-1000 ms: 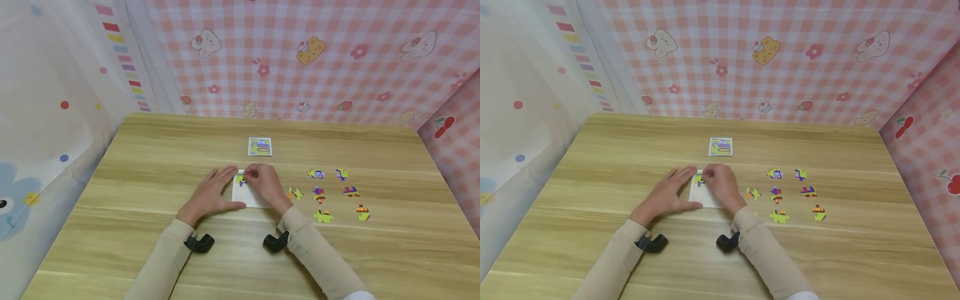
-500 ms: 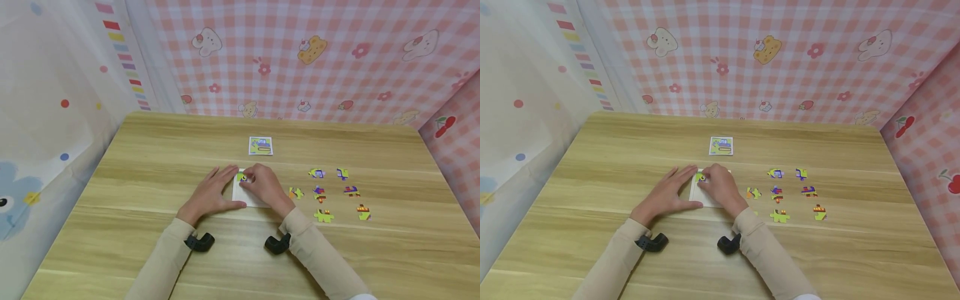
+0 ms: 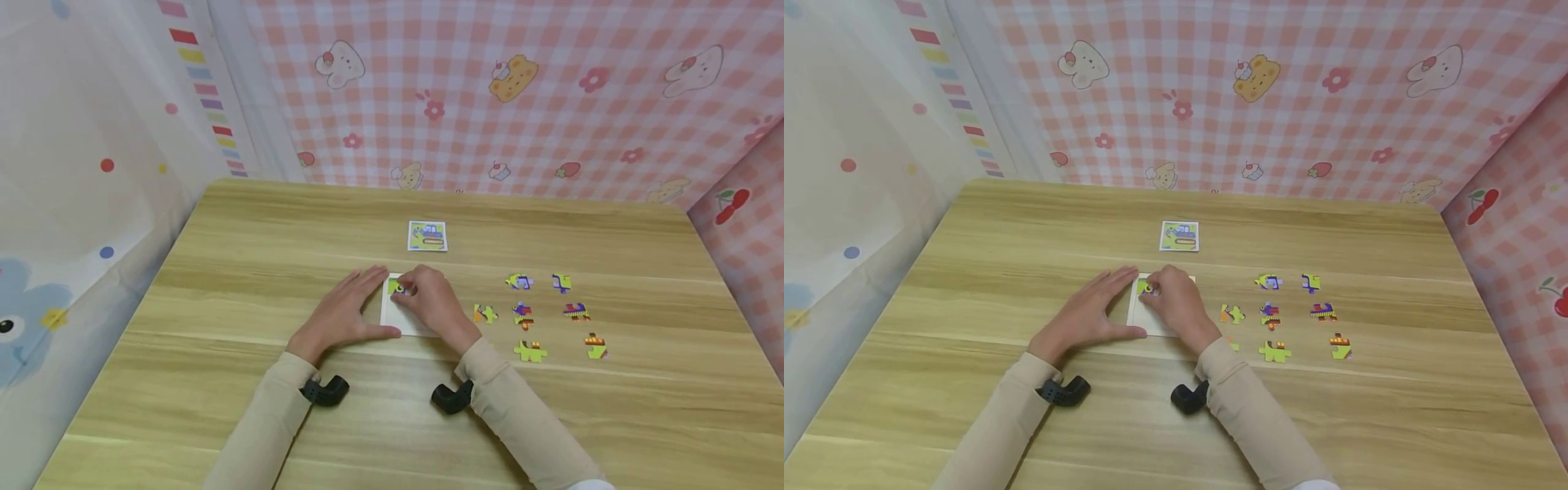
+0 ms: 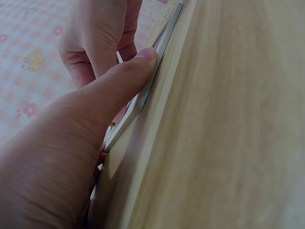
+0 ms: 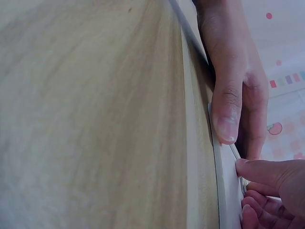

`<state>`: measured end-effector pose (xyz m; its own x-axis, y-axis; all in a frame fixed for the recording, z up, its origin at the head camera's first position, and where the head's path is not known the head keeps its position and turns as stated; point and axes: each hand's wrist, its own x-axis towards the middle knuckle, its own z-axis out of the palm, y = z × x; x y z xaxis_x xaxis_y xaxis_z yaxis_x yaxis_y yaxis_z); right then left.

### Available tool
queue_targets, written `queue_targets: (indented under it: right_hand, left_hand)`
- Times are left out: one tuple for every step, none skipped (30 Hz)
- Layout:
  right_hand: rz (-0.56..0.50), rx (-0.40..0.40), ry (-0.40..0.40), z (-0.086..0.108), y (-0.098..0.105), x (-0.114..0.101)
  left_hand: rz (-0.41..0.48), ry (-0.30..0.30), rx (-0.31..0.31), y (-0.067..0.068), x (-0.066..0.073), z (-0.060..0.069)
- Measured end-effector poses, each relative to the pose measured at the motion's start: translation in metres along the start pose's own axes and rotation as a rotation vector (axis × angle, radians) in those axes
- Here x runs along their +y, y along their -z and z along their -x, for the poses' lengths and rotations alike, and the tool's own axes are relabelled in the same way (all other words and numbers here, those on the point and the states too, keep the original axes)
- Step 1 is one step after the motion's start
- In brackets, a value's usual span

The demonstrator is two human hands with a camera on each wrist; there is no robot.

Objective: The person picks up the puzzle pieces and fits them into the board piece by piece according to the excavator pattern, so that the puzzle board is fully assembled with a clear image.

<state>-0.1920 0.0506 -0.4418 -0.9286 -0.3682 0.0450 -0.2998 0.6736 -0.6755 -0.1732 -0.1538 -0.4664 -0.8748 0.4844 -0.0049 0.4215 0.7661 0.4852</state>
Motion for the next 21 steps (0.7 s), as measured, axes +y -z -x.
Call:
queue_targets:
  right_hand:
    - [-0.001, -0.001, -0.003, 0.0000, 0.0000, -0.0002]
    - [-0.002, -0.001, -0.005, 0.0000, 0.0000, -0.0001]
    - [-0.002, -0.001, -0.007, 0.0001, 0.0000, -0.0002]
    - [-0.002, 0.000, -0.009, 0.0002, 0.0000, -0.0003]
    - [-0.003, 0.002, -0.011, 0.0002, -0.0001, -0.0001]
    - [-0.004, 0.005, -0.015, 0.0004, 0.0000, -0.0003]
    - [-0.003, 0.007, -0.017, 0.0004, -0.0002, -0.0003]
    - [-0.003, 0.009, -0.020, 0.0005, -0.0003, -0.0003]
    - [-0.003, 0.012, -0.022, 0.0006, -0.0004, -0.0003]
    - [-0.002, 0.013, -0.024, 0.0007, -0.0006, -0.0003]
    - [-0.003, 0.015, -0.026, 0.0008, -0.0007, -0.0003]
    - [-0.003, 0.017, -0.029, 0.0010, -0.0008, -0.0005]
    - [-0.003, 0.018, -0.032, 0.0011, -0.0009, -0.0005]
    - [-0.004, 0.019, -0.035, 0.0013, -0.0010, -0.0005]
    - [-0.005, 0.020, -0.037, 0.0013, -0.0013, -0.0003]
    - [-0.005, 0.022, -0.041, 0.0013, -0.0016, 0.0000]
    - [-0.008, 0.024, -0.044, 0.0012, -0.0019, 0.0002]
    - [-0.008, 0.025, -0.046, 0.0012, -0.0022, 0.0004]
    - [-0.011, 0.027, -0.049, 0.0013, -0.0023, 0.0004]
    - [-0.011, 0.028, -0.050, 0.0014, -0.0026, 0.0006]
    - [-0.012, 0.030, -0.053, 0.0016, -0.0029, 0.0007]
  left_hand:
    - [0.000, -0.001, -0.001, 0.0003, 0.0000, 0.0001]
    - [0.000, -0.002, -0.002, 0.0007, 0.0000, 0.0002]
    - [0.000, -0.008, -0.001, 0.0010, 0.0000, 0.0003]
    - [-0.005, -0.013, 0.002, 0.0011, -0.0001, 0.0003]
    - [-0.013, -0.016, 0.005, 0.0013, -0.0003, 0.0004]
    - [-0.021, -0.017, 0.008, 0.0013, -0.0005, 0.0005]
    - [-0.030, -0.017, 0.010, 0.0013, -0.0008, 0.0005]
    - [-0.043, -0.014, 0.011, 0.0012, -0.0011, 0.0006]
    - [-0.057, -0.009, 0.012, 0.0012, -0.0013, 0.0007]
    - [-0.070, -0.004, 0.012, 0.0011, -0.0016, 0.0008]
    - [-0.080, 0.001, 0.011, 0.0011, -0.0016, 0.0008]
    - [-0.084, 0.005, 0.010, 0.0010, -0.0017, 0.0008]
    - [-0.087, 0.004, 0.011, 0.0009, -0.0017, 0.0009]
    - [-0.090, 0.007, 0.010, 0.0008, -0.0017, 0.0009]
    - [-0.090, 0.009, 0.009, 0.0007, -0.0017, 0.0009]
    - [-0.090, 0.011, 0.009, 0.0005, -0.0018, 0.0008]
    - [-0.088, 0.012, 0.008, 0.0003, -0.0018, 0.0007]
    - [-0.087, 0.013, 0.007, 0.0002, -0.0019, 0.0007]
    - [-0.087, 0.014, 0.006, 0.0000, -0.0019, 0.0006]
    - [-0.088, 0.017, 0.003, -0.0003, -0.0019, 0.0005]
    - [-0.088, 0.016, 0.003, -0.0006, -0.0020, 0.0005]
